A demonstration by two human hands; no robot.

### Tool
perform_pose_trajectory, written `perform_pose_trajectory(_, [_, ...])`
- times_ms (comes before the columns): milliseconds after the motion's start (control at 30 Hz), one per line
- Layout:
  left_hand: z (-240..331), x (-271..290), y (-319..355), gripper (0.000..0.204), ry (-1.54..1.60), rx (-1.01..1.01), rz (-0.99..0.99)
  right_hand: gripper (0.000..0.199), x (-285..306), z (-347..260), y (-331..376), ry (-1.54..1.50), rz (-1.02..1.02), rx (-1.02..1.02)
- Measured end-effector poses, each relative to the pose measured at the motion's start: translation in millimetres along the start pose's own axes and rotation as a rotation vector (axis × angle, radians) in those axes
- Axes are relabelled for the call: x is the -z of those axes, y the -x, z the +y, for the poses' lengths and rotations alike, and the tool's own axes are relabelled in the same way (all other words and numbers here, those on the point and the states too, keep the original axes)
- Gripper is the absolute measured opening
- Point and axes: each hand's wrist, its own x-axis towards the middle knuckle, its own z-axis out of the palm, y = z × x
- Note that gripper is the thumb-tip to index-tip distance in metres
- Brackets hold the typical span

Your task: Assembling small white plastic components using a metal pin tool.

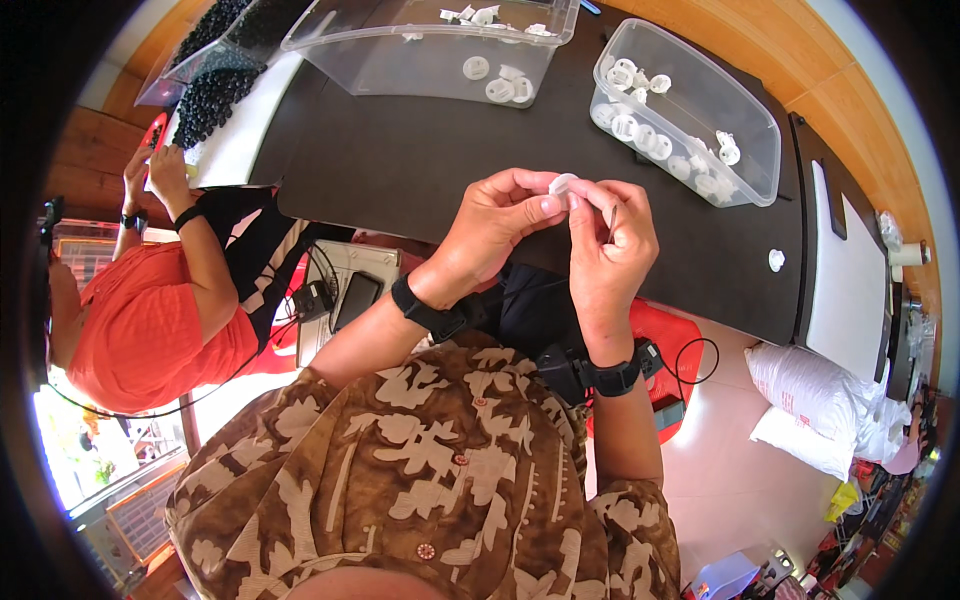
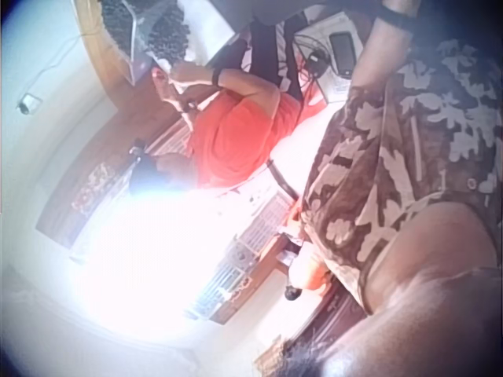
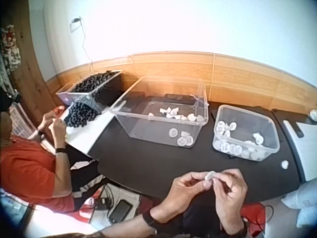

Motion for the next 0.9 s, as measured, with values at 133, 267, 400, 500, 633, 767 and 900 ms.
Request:
perform_pose_trajectory(133, [2, -4, 1, 0.022, 0.004, 0.007, 0.008, 0.012, 1, -5, 1, 0.078, 0.014, 0.075])
perform_pose_trajectory(267, [3, -6, 0, 0.022, 0.028, 0.006, 0.012, 0.015, -1, -10, 3, 0.086, 0.038, 0.069])
perform_pose_trajectory(400, [2, -6, 1, 0.023, 0.007, 0.015, 0.03, 0.017, -2, -9, 5, 0.084, 0.05, 0.091])
perform_pose_trajectory(500, [3, -7, 1, 0.022, 0.01, 0.012, 0.026, 0.016, -1, -7, 6, 0.081, 0.05, 0.092])
perform_pose_trajectory(633, [4, -11, 2, 0.022, 0.032, 0.016, 0.03, 0.016, 0, -8, 7, 0.05, 0.069, 0.036])
perform_pose_trajectory(767, [1, -7, 2, 0.022, 0.034, -0.007, 0.002, 0.016, 2, -8, 5, 0.042, 0.04, 0.076])
perform_pose_trajectory(900, [5, -5, 2, 0.022, -0.032, -0.016, -0.014, 0.017, 10, -7, -2, 0.068, -0.064, 0.139])
